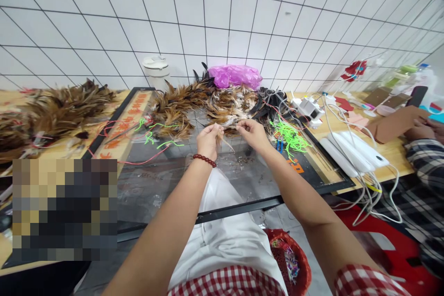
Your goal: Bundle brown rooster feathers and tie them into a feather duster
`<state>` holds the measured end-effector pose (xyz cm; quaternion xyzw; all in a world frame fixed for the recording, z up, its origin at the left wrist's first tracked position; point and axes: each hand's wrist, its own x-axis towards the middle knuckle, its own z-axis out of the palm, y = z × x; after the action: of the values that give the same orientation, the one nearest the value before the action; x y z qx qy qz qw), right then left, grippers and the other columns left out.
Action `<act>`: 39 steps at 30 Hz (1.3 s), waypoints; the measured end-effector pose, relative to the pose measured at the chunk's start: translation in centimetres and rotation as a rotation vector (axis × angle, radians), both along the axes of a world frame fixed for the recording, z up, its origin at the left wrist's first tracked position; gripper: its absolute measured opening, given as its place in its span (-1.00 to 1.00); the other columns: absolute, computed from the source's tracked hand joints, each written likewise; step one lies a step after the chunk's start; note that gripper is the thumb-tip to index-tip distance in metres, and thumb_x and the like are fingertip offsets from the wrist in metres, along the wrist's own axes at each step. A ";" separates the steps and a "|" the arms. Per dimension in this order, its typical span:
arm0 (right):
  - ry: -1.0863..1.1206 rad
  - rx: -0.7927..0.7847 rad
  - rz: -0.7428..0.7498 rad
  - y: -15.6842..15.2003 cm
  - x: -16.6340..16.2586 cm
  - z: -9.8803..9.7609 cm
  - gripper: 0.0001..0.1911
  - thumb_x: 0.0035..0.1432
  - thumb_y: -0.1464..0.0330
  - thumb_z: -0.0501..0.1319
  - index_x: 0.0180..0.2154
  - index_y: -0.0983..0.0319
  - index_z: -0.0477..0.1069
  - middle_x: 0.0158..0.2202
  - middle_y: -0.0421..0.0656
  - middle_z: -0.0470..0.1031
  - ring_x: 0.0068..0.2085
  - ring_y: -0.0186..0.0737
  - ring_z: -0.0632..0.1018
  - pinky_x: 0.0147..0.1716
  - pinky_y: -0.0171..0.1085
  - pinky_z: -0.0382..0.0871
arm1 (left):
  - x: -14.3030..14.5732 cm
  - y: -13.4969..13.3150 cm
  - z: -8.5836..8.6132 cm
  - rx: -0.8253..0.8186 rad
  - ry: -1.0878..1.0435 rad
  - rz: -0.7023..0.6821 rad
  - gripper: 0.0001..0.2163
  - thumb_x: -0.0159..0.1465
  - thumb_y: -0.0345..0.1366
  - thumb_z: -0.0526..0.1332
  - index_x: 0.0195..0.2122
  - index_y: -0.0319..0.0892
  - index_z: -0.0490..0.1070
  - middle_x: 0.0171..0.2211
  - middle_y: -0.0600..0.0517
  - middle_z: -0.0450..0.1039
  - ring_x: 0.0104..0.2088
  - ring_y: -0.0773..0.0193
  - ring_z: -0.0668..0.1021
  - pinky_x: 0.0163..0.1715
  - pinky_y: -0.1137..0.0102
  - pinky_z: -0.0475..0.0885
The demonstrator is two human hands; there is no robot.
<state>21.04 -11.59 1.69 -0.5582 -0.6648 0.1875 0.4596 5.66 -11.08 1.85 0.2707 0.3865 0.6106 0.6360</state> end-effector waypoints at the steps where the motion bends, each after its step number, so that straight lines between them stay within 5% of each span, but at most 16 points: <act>1: -0.077 0.049 -0.043 0.1 0.4 -0.1 -0.86 0.06 0.32 0.18 -0.39 0.25 0.47 -0.42 -0.16 0.44 -0.40 -0.29 0.40 -0.34 -0.29 0.25 | -0.1 0.1 0.0 -0.022 0.002 0.029 -0.76 -0.09 -0.27 0.42 -0.46 -0.26 0.44 -0.55 0.07 0.45 -0.56 0.47 0.45 -0.49 0.52 0.35; 9: -0.663 0.116 -0.029 -0.2 -0.3 -0.7 -0.78 0.18 0.36 0.13 -0.18 0.16 0.51 -0.24 -0.05 0.47 -0.14 -0.08 0.40 -0.19 -0.17 0.16 | -0.1 0.4 -0.2 -0.051 0.046 0.086 -0.73 -0.07 -0.23 0.41 -0.44 -0.26 0.42 -0.61 0.11 0.39 -0.62 0.50 0.40 -0.57 0.54 0.28; 19: -0.612 0.100 -0.002 -0.5 -0.6 -0.7 -0.83 0.08 0.27 0.21 -0.39 0.21 0.51 -0.36 -0.09 0.46 -0.23 -0.14 0.42 -0.24 -0.22 0.18 | 0.0 0.3 -0.2 -0.062 0.050 0.072 -0.74 -0.08 -0.23 0.41 -0.44 -0.27 0.43 -0.60 0.10 0.40 -0.61 0.50 0.40 -0.56 0.54 0.29; 22: -0.441 0.070 0.066 0.0 -0.8 -0.9 -0.88 0.06 0.35 0.18 -0.43 0.23 0.47 -0.41 -0.13 0.43 -0.32 -0.23 0.40 -0.28 -0.25 0.20 | 0.0 0.3 -0.2 -0.047 0.064 0.068 -0.73 -0.08 -0.22 0.41 -0.44 -0.26 0.43 -0.60 0.10 0.40 -0.61 0.50 0.40 -0.56 0.54 0.29; 26: 0.170 -0.081 0.111 0.2 0.0 0.2 -0.81 0.05 0.24 0.18 -0.47 0.24 0.36 -0.55 -0.25 0.33 -0.52 -0.37 0.28 -0.48 -0.33 0.15 | -0.1 0.1 -0.2 -0.015 0.083 0.037 -0.73 -0.08 -0.21 0.42 -0.44 -0.26 0.45 -0.58 0.08 0.42 -0.58 0.49 0.42 -0.54 0.54 0.29; 29: 0.486 -0.238 0.235 -0.3 0.8 1.7 -0.72 -0.04 0.16 0.28 -0.47 0.23 0.33 -0.56 -0.27 0.34 -0.57 -0.42 0.23 -0.57 -0.37 0.09 | -0.1 -0.1 0.0 0.049 0.097 -0.113 -0.74 -0.07 -0.20 0.40 -0.44 -0.27 0.48 -0.58 0.06 0.43 -0.58 0.47 0.42 -0.53 0.53 0.30; 36: 0.717 -0.296 0.403 -0.8 1.0 2.1 -0.66 -0.08 0.13 0.33 -0.45 0.23 0.31 -0.50 -0.25 0.38 -0.58 -0.47 0.24 -0.60 -0.41 0.10 | 0.0 -1.1 0.7 0.149 0.116 -0.387 -0.74 -0.12 -0.20 0.42 -0.48 -0.27 0.49 -0.32 -0.05 0.54 -0.57 0.50 0.42 -0.52 0.51 0.31; 39: 0.728 -0.284 0.382 -0.8 1.0 2.4 -0.65 -0.09 0.11 0.34 -0.44 0.22 0.31 -0.49 -0.25 0.39 -0.58 -0.46 0.25 -0.59 -0.39 0.14 | 0.2 -1.3 0.5 0.163 0.143 -0.529 -0.71 -0.13 -0.19 0.43 -0.45 -0.27 0.49 -0.40 -0.05 0.53 -0.51 0.41 0.49 -0.44 0.46 0.37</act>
<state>22.00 -12.39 4.08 -0.3806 -0.5183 0.5434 0.5397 5.81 -12.38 2.37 0.4549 0.2959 0.4319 0.7204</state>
